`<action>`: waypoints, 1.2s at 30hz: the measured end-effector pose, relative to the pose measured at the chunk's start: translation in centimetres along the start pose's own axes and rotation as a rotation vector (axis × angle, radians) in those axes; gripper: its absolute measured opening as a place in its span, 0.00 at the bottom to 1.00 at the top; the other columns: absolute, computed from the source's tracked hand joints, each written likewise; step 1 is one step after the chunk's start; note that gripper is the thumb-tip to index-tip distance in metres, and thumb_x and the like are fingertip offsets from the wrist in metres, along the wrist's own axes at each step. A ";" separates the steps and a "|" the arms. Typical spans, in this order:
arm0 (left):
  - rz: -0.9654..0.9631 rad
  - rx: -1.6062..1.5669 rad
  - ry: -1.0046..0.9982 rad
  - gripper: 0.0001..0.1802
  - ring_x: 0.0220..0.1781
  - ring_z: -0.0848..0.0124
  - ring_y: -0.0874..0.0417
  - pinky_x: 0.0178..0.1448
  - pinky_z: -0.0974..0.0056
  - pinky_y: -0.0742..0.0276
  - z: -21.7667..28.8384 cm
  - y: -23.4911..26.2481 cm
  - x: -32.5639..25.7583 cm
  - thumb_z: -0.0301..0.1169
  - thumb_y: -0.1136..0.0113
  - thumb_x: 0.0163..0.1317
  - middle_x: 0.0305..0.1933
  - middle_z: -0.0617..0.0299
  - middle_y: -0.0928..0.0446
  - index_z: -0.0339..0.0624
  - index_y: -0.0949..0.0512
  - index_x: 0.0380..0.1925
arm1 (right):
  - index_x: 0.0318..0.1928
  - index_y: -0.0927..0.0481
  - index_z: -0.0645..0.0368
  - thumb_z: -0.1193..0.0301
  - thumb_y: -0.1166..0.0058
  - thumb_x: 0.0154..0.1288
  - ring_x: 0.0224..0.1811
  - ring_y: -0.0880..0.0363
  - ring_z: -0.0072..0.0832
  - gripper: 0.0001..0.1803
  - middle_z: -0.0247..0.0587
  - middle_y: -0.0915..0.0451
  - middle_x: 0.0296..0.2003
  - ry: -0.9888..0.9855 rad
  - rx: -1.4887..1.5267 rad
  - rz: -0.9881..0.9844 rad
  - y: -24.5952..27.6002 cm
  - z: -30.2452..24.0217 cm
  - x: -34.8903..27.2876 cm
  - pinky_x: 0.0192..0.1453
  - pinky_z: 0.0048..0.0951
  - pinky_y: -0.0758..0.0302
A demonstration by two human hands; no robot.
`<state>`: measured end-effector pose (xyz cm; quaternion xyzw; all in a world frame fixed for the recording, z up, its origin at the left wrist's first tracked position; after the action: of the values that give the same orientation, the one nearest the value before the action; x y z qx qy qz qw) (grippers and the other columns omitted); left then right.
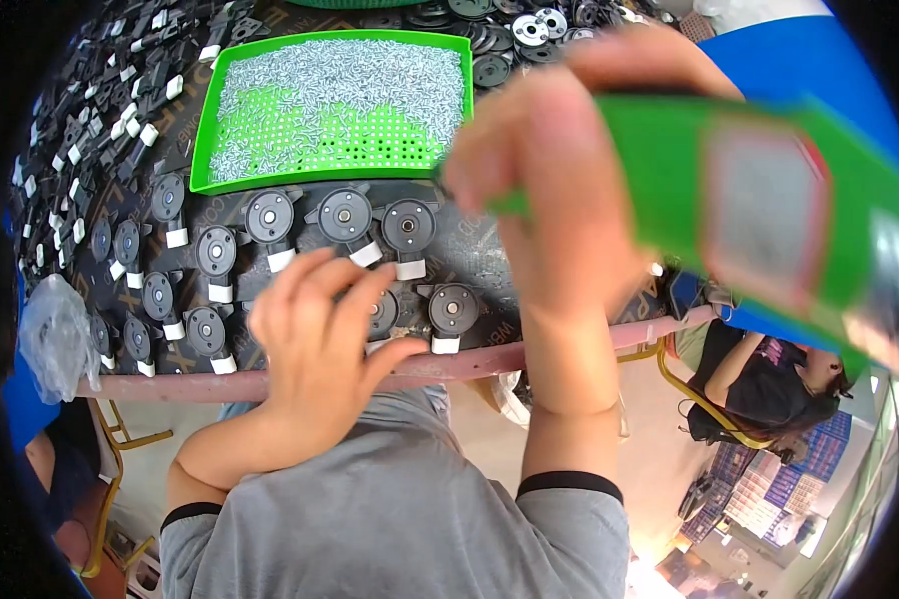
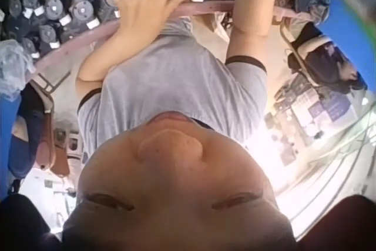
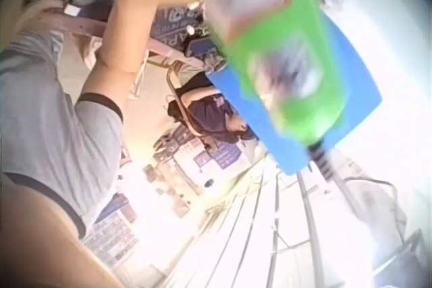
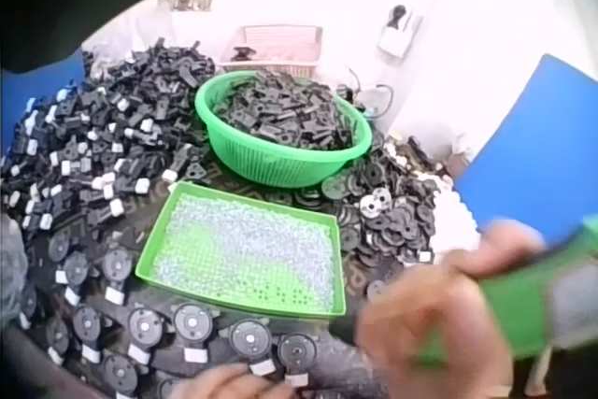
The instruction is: The recorder uses an electric screwdriver to insert screws into small circular electronic components at a workshop bench.
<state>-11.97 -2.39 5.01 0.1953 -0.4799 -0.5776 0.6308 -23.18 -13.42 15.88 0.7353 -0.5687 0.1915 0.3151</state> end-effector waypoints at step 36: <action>-0.050 -0.081 0.020 0.26 0.64 0.60 0.28 0.65 0.51 0.40 -2.7 -0.8 -0.8 0.45 0.31 0.53 0.49 0.63 0.22 0.43 0.18 0.49 | 0.54 0.40 0.56 0.71 0.48 0.73 0.18 0.27 0.26 0.16 0.39 0.26 0.24 -0.023 0.367 -0.271 -4.5 -4.6 -5.6 0.21 0.29 0.23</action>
<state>-10.08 -2.72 2.79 0.1875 -0.4447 -0.6101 0.6284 -20.08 -5.57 14.50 0.8521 -0.4239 0.2393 0.1924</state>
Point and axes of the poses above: each hand's wrist, its own x-axis towards the middle knuckle, its own y-axis out of the back of the hand, z = x × y, the point moved 10 cm from there along x, towards the middle knuckle
